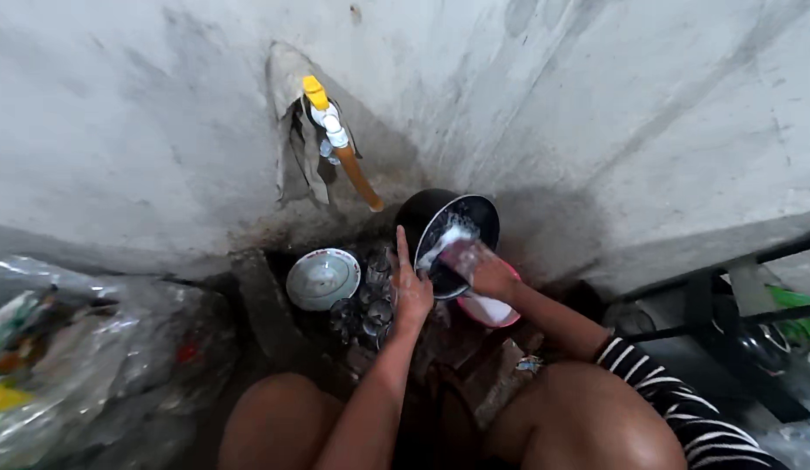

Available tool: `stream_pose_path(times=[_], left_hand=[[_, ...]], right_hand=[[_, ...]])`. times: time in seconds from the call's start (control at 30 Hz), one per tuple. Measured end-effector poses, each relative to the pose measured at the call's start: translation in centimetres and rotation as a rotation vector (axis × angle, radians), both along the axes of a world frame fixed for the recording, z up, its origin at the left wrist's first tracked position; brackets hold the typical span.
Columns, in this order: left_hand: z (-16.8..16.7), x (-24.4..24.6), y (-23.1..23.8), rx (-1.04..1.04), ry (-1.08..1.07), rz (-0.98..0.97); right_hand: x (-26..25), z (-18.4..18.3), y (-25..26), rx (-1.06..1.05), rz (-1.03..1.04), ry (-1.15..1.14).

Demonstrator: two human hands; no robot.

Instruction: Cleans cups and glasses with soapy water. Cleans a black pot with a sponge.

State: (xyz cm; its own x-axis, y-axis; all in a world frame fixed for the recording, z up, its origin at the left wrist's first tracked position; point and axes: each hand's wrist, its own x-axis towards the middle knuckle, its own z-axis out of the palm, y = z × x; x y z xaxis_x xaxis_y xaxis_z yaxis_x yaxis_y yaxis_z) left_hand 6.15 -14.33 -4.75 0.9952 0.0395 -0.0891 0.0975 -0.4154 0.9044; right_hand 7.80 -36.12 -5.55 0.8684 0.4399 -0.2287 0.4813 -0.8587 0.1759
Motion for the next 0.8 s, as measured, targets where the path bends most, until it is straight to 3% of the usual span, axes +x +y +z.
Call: stream_pose_path(times=[0.07,0.1,0.2,0.23,0.3,0.4,0.47,0.6,0.67,0.73,0.8], left_hand=[[0.4,0.5,-0.3,0.040,-0.024,0.010],[0.8,0.8,-0.8,0.040,-0.022,0.008],[0.4,1.0,-2.3,0.006,-0.015,0.036],[0.5,1.1,-2.2,0.000,0.000,0.040],[1.3,1.5,-1.0,0.050,0.033,-0.008],[2.3,2.2,0.3,0.214,0.056,-0.121],[2.9,2.6,0.0,0.245,0.064,-0.118],[2.1,3.0,-1.2,0.189,0.104,-0.084],[2.0,3.1,-0.5,0.206,0.137,-0.135],[2.8,3.5,0.5,0.302,0.154,-0.250],[3.6,4.1,1.1,0.395,0.134,-0.306]], right_hand=[[1.2,-0.4,1.0,-0.020,-0.132,0.019],[0.8,-0.5,2.6,0.076,-0.181,0.063],[-1.7,-1.3,7.1,0.629,-0.180,0.107],[-1.7,-1.3,7.3,0.680,-0.152,0.111],[-0.7,-1.1,4.6,0.424,-0.090,0.084],[2.4,-2.6,-1.2,-0.045,-0.049,-0.149],[2.6,-2.9,0.2,-0.050,-0.122,-0.105],[-1.5,-3.2,6.3,0.491,-0.194,0.137],[-1.2,-3.1,4.4,0.358,-0.093,0.101],[0.0,-4.2,0.0,0.091,0.003,-0.062],[0.9,-4.8,-2.6,-0.024,0.077,-0.229]])
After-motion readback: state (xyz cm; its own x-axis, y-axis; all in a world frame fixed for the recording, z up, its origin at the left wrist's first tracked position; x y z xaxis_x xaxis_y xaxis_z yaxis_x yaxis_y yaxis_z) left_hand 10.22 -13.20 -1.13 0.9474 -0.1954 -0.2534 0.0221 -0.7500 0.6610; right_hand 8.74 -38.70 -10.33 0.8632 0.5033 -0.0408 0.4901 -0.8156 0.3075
